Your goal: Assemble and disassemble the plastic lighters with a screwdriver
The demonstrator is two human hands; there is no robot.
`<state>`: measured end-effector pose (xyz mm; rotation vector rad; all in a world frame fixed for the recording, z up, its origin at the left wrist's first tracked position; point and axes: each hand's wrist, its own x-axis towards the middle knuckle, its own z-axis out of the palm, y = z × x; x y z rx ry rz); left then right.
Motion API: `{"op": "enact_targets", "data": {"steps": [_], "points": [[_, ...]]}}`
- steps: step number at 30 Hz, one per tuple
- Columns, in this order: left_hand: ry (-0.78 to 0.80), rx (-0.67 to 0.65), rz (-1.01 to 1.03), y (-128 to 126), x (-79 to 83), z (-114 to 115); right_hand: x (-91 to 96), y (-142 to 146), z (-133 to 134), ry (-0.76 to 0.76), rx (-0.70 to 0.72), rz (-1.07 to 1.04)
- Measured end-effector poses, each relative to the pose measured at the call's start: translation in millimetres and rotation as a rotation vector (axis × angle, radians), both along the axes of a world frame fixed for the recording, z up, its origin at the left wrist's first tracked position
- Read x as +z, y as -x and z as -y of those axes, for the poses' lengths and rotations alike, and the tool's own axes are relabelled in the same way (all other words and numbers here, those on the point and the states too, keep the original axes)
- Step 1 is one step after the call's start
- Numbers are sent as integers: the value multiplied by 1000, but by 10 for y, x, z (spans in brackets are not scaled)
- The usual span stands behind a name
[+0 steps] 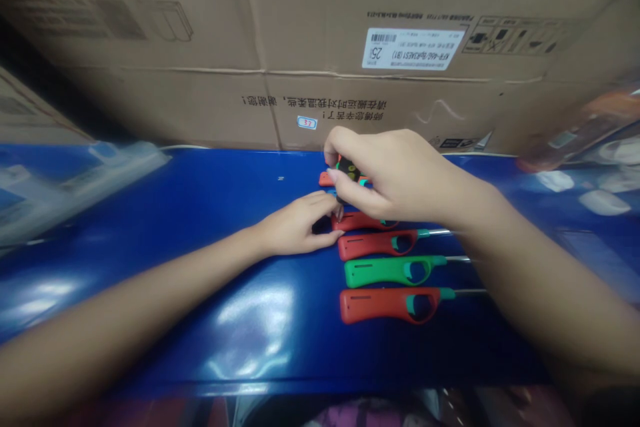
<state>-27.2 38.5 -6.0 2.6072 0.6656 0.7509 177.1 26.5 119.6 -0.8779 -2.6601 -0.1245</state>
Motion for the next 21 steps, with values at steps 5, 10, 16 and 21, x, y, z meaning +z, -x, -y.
{"op": "enact_targets", "data": {"steps": [5, 10, 16, 21], "points": [[2, 8, 6, 2, -10, -2, -10, -3, -19, -7, 14, 7], [1, -2, 21, 0, -3, 1, -23, 5, -26, -24, -5, 11], [-5, -14, 35, -4, 1, 3, -22, -2, -30, -33, 12, -9], [-32, -8, 15, 1, 0, 1, -10, -20, -36, -11, 30, -33]]}}
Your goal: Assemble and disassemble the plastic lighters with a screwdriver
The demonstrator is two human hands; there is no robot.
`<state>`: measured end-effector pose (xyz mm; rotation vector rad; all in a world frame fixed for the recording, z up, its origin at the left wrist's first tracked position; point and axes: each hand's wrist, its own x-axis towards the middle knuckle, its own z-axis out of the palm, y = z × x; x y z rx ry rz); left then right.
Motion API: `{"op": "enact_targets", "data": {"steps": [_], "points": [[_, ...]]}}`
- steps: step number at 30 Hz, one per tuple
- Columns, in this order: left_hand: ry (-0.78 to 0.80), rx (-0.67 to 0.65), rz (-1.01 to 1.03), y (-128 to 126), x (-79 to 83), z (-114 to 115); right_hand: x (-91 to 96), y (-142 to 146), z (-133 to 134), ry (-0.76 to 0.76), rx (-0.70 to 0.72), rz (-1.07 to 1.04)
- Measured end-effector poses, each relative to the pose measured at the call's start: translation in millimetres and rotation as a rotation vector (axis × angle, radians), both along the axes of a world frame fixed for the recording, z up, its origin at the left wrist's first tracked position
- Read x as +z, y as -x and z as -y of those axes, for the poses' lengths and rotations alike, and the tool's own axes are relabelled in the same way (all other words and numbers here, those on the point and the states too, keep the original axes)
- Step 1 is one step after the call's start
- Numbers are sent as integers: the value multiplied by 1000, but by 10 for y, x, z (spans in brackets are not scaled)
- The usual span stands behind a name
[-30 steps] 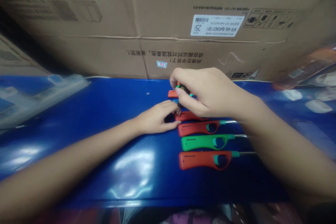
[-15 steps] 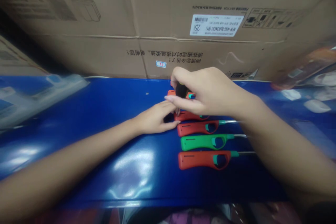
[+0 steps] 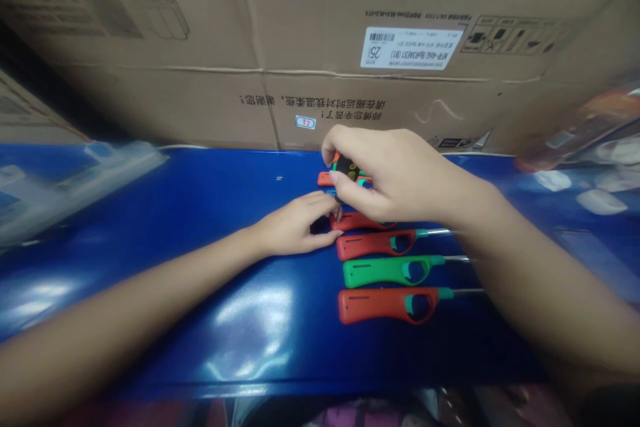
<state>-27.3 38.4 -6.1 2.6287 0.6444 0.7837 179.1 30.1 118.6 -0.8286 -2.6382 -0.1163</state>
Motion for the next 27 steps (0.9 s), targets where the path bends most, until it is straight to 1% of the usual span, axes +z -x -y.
{"op": "enact_targets", "data": {"steps": [6, 12, 16, 19, 23, 27], "points": [[20, -10, 17, 2, -2, -10, 2, 0, -9, -11, -21, 13], [28, -3, 25, -4, 8, 0, 12, -1, 3, 4, -13, 16], [12, -6, 21, -10, 17, 1, 11, -12, -1, -9, -32, 30], [-2, -11, 18, -8, 13, -3, 7, -12, -2, 8, -16, 20], [-1, 0, 16, -2, 0, -5, 8, -6, 0, 14, -40, 37], [4, 10, 15, 0, -9, -1, 18, -3, 9, 28, -7, 26]]}}
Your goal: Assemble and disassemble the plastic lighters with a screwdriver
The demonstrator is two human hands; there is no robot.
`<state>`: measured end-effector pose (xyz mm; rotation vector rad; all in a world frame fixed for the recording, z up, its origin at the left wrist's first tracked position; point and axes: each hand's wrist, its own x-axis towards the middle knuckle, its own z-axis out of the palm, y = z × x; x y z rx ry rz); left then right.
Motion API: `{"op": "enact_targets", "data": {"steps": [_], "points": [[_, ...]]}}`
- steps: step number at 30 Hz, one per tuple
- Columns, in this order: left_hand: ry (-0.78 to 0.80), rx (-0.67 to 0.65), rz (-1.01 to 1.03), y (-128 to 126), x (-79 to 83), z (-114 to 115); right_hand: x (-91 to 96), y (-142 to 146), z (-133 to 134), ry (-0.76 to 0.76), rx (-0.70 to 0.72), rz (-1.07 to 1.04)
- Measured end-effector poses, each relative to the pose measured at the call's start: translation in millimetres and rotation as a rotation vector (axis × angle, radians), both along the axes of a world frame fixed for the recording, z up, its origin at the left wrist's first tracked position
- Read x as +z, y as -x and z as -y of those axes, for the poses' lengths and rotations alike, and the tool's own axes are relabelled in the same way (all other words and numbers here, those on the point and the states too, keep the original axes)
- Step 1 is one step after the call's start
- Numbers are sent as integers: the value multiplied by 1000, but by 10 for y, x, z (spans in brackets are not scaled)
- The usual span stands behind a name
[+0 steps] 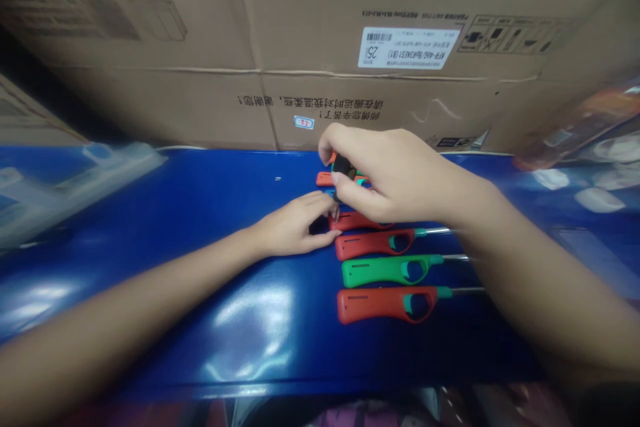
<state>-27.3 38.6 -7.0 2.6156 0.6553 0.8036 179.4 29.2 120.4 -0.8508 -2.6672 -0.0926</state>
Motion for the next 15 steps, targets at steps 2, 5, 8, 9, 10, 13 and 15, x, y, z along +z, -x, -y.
{"op": "enact_targets", "data": {"steps": [2, 5, 8, 9, 10, 13, 15], "points": [[3, 6, -6, -1, -3, 1, -2, 1, 1, 2, 12, -2], [1, 15, -19, -4, -7, -2, -12, 2, -3, 5, 11, -5], [3, 11, -4, -5, -6, -4, -16, -2, -9, 12, 10, -14], [5, 7, 2, -5, -3, -4, -15, -5, -12, 10, 5, -12], [5, 4, 5, -6, 1, -4, -13, -8, -15, 4, -6, -7], [10, -2, 0, -10, 19, 1, -5, -14, -23, -15, -52, 22], [15, 2, -3, -12, 28, 3, -1, -15, -24, -14, -53, 23]]}}
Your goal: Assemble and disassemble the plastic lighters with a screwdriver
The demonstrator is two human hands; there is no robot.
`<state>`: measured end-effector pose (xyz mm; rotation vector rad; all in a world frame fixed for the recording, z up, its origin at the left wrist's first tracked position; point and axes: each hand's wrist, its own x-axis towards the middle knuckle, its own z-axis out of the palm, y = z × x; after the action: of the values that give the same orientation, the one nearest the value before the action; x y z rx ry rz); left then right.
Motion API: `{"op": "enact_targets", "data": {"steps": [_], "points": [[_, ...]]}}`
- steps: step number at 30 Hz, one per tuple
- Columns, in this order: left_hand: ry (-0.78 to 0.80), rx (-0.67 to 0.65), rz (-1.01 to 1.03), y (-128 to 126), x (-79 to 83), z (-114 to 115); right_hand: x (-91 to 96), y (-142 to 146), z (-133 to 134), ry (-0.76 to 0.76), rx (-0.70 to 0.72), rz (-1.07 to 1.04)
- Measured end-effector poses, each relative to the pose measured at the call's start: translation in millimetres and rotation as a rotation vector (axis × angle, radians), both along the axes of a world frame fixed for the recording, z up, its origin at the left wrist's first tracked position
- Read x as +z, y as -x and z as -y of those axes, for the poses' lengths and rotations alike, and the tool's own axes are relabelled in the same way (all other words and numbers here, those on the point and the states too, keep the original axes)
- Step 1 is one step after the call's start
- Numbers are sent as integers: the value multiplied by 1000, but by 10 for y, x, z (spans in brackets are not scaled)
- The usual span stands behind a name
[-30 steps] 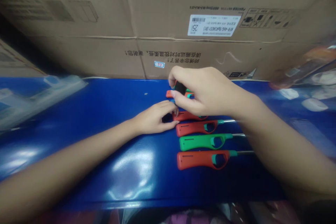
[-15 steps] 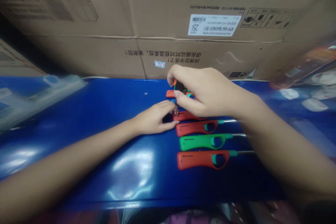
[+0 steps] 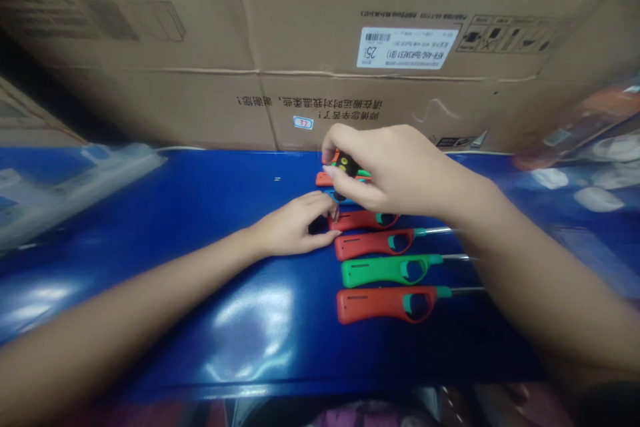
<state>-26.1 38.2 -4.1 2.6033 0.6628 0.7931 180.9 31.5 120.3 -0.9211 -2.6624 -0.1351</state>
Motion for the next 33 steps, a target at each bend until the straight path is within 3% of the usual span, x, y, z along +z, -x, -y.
{"op": "enact_targets", "data": {"steps": [28, 33], "points": [[16, -4, 7, 7, -11, -10, 18, 8, 48, -30, 57, -20], [25, -2, 7, 7, -10, -9, 36, 3, 55, -12, -5, 11]]}}
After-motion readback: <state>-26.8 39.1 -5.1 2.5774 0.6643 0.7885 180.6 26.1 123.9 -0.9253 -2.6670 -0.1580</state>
